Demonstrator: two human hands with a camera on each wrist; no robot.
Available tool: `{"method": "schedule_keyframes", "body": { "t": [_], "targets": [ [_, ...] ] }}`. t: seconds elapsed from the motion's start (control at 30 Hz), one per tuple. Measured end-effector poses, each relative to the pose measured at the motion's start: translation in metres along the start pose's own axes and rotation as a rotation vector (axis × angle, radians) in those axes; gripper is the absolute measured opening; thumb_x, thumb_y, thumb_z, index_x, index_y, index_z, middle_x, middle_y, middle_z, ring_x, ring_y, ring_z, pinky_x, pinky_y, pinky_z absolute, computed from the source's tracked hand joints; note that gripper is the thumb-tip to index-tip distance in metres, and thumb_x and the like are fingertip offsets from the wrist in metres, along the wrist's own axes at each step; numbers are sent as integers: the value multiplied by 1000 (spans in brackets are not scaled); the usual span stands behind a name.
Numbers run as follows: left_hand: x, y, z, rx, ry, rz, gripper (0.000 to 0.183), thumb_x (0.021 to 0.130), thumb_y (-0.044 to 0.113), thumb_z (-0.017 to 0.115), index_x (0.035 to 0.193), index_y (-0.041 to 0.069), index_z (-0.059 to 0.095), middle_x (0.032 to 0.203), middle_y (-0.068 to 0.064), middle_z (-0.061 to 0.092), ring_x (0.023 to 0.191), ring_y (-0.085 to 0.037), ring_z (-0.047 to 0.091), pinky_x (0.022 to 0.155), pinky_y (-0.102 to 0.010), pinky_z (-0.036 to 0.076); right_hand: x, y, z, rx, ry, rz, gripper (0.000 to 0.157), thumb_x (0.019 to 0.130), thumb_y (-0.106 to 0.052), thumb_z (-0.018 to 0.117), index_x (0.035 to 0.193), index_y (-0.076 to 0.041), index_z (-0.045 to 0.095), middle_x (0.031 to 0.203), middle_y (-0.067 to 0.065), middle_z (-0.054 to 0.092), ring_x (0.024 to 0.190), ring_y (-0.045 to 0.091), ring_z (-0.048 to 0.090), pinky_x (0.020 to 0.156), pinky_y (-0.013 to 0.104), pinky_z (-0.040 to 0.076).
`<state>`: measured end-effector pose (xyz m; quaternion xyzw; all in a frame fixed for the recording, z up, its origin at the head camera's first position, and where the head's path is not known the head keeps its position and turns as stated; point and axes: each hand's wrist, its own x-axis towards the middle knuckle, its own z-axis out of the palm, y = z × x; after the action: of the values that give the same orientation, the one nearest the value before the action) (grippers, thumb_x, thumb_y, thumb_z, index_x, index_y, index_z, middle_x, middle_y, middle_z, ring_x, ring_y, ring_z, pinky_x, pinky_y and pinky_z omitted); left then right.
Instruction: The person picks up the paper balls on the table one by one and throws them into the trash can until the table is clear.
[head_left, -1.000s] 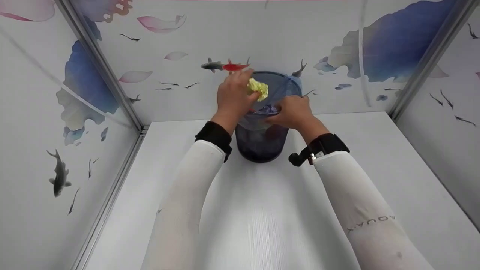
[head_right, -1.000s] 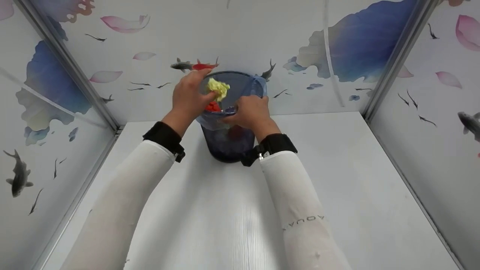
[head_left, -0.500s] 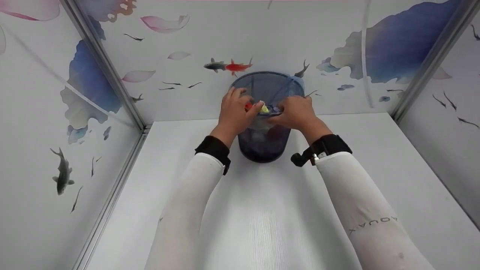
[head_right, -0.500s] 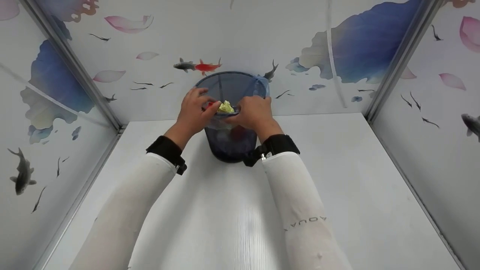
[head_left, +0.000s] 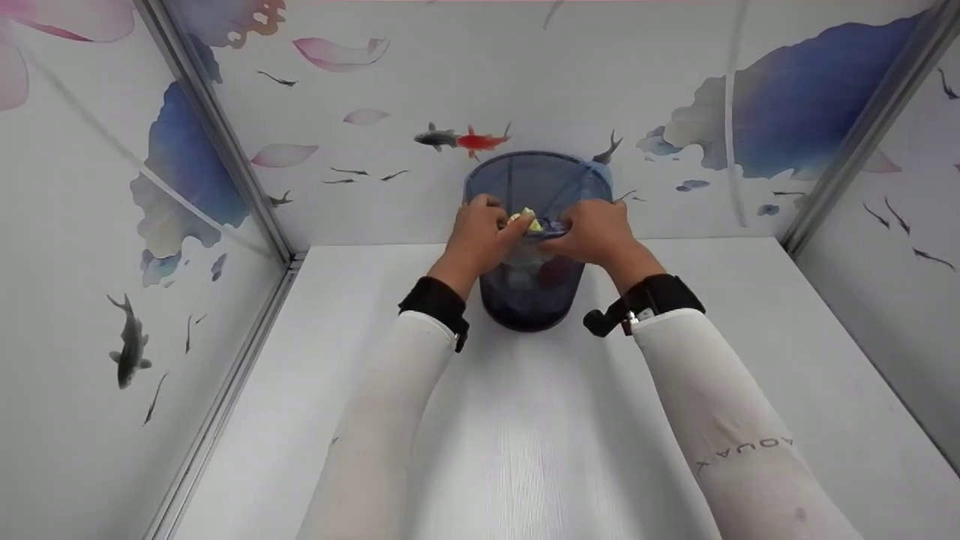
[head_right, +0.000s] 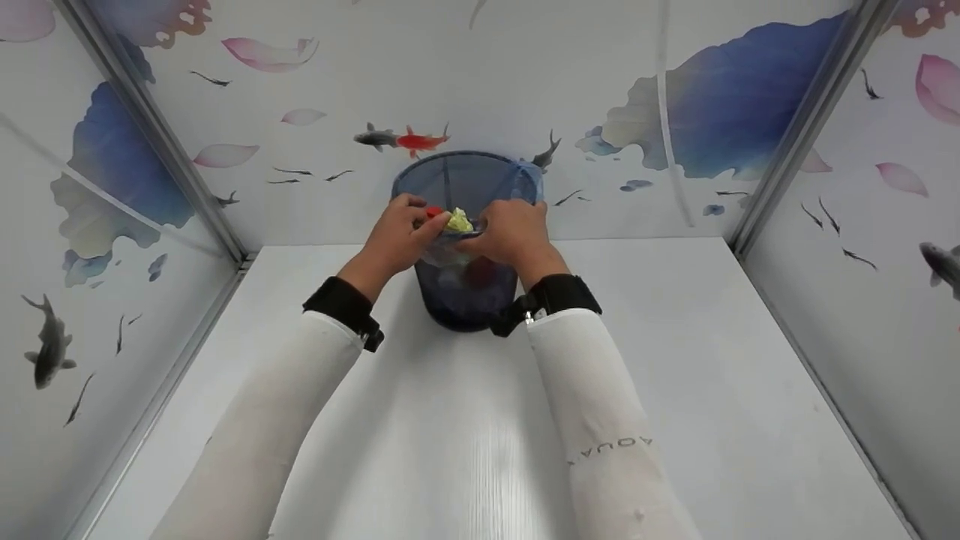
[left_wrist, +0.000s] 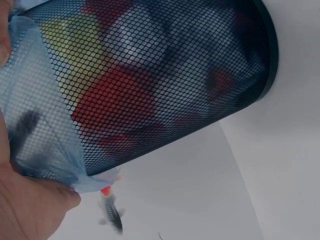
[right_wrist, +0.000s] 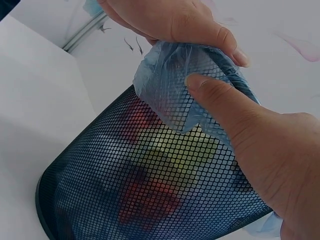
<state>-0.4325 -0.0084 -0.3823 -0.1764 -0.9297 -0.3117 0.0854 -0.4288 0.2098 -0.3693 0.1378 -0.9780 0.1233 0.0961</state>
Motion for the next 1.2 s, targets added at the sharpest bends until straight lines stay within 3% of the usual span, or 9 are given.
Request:
{"method": "schedule_keyframes", "body": {
  "t": [0.1,0.5,0.73,0.87,1.0,1.07,1.13,1.2],
  "targets": [
    [2,1,3,-18,5,-1,74,98,74,42,105,9,77,146,-10,52,135,-32,48,115,-46,41,0,2,-1,-13,0,2,57,82,-60,75,59,-17,47,55,-5,38,59,23,48,102,73,36],
    [6,1,4,-52,17,-21,68,97,70,49,100,8,76,128,-8,56,121,-25,52,106,-43,47,1,2,-3,-9,-8,5,54,81,-60,76,61,-16,51,56,-5,42,61,23,49,95,65,39],
    [5,3,1,-38,20,-15,66,98,68,49,96,8,76,129,-8,56,122,-26,52,107,-44,46,1,0,-7,-6,-14,0,52,81,-61,76,64,-16,55,57,-4,45,64,24,51,90,59,39],
    [6,6,0,0,6,-13,66,99,71,46,97,11,74,131,-7,54,123,-26,51,110,-45,42,-1,2,-8,16,-14,10,52,81,-62,75,65,-16,53,59,-4,43,64,24,48,89,57,35],
    [8,7,-4,86,-4,-5,68,99,74,37,105,15,71,133,-7,52,129,-28,50,120,-58,28,-1,4,-9,53,21,-11,59,81,-71,70,70,-15,53,65,2,46,71,27,48,94,63,31],
    [8,6,-6,118,-1,-6,68,100,75,34,109,17,70,135,-7,52,133,-29,49,122,-65,19,-1,4,-8,88,45,-34,64,80,-77,67,81,-14,61,78,6,58,86,31,55,103,71,26],
    [7,4,-7,136,6,-19,69,100,75,32,114,19,70,137,-7,52,137,-29,49,122,-68,15,-2,4,-6,129,54,-52,72,79,-82,64,103,-15,68,109,9,67,112,35,57,110,77,17],
    [6,2,-7,144,9,-31,70,100,75,32,119,19,70,141,-7,52,139,-29,48,122,-69,14,-3,4,-4,157,60,-65,81,79,-85,61,128,-21,66,144,8,58,139,39,45,113,82,5]
  ]
}}
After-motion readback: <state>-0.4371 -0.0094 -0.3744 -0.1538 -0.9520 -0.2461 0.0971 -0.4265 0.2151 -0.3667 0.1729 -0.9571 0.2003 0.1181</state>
